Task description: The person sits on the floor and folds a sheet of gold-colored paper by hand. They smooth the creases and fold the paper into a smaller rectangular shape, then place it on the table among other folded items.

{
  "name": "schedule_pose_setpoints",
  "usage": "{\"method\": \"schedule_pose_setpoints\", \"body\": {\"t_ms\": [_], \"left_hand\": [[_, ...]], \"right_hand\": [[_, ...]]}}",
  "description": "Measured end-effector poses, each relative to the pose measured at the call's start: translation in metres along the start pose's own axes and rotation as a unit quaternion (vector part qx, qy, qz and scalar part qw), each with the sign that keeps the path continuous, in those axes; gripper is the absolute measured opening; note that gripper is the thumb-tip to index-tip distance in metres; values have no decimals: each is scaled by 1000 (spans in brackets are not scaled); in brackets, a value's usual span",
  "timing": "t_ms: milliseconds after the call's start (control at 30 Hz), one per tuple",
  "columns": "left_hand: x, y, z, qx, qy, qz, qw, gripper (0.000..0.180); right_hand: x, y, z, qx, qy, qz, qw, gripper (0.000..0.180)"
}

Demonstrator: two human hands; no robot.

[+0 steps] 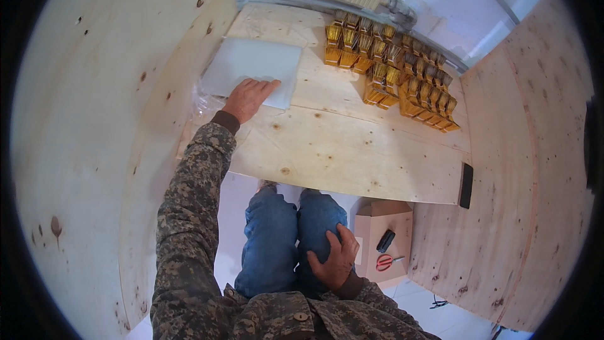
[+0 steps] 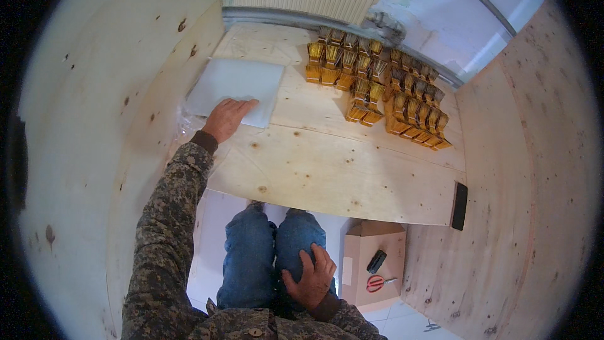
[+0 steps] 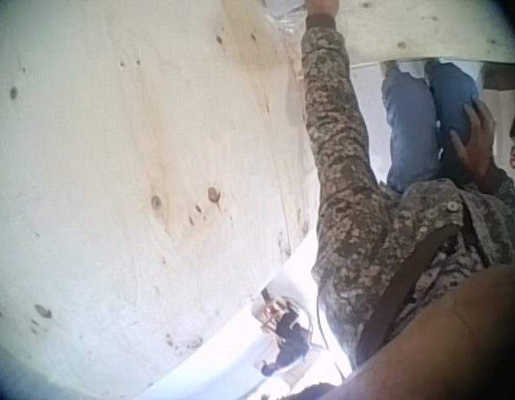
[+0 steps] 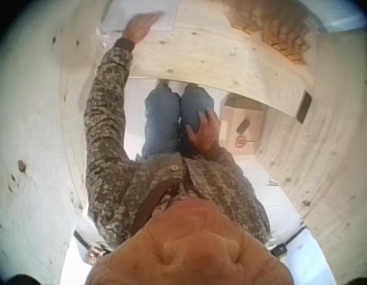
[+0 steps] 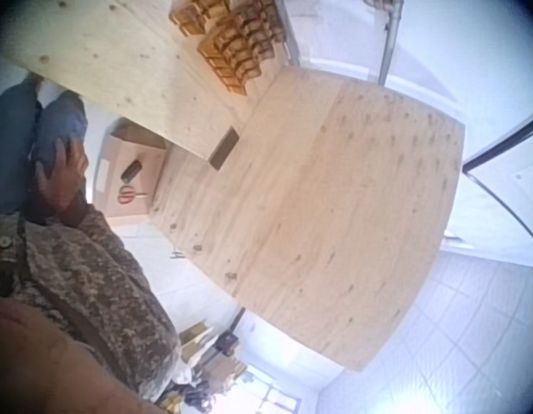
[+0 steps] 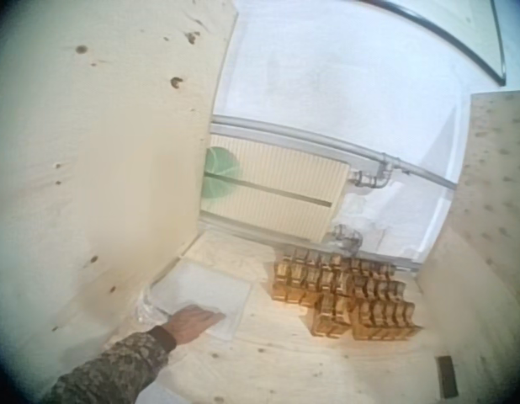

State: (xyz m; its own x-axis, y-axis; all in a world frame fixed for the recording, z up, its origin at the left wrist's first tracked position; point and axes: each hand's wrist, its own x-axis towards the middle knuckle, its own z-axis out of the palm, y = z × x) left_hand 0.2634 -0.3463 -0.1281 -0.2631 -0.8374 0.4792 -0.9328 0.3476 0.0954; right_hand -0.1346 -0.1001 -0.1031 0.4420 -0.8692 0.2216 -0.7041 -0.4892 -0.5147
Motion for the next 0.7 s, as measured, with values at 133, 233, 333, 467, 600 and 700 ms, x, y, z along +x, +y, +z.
{"method": "schedule_pose_setpoints", "body": {"t_ms": [133,233,333,467,600,700], "left_hand": [[-1,-1,-2,-32,62,-104,992,19],[7,0,-2,-103,146,-220,959,20],[20,-10,-12,-149,179,-338,912,24],[31,-17,-37,-217,219,-409,859,26],[48,5,-75,-189,330,-350,856,24],[63,47,-100,-108,411,-230,876,19]], "right_hand": [[2,-4,-2,0,-14,3,1000,71],[3,-7,-5,-1,-19,3,1000,71],[3,-8,-7,-2,-18,0,1000,71],[2,-7,-7,4,-21,3,1000,69],[-1,-5,-6,9,0,0,1000,67],[-4,-6,-6,20,9,1,1000,66]]}}
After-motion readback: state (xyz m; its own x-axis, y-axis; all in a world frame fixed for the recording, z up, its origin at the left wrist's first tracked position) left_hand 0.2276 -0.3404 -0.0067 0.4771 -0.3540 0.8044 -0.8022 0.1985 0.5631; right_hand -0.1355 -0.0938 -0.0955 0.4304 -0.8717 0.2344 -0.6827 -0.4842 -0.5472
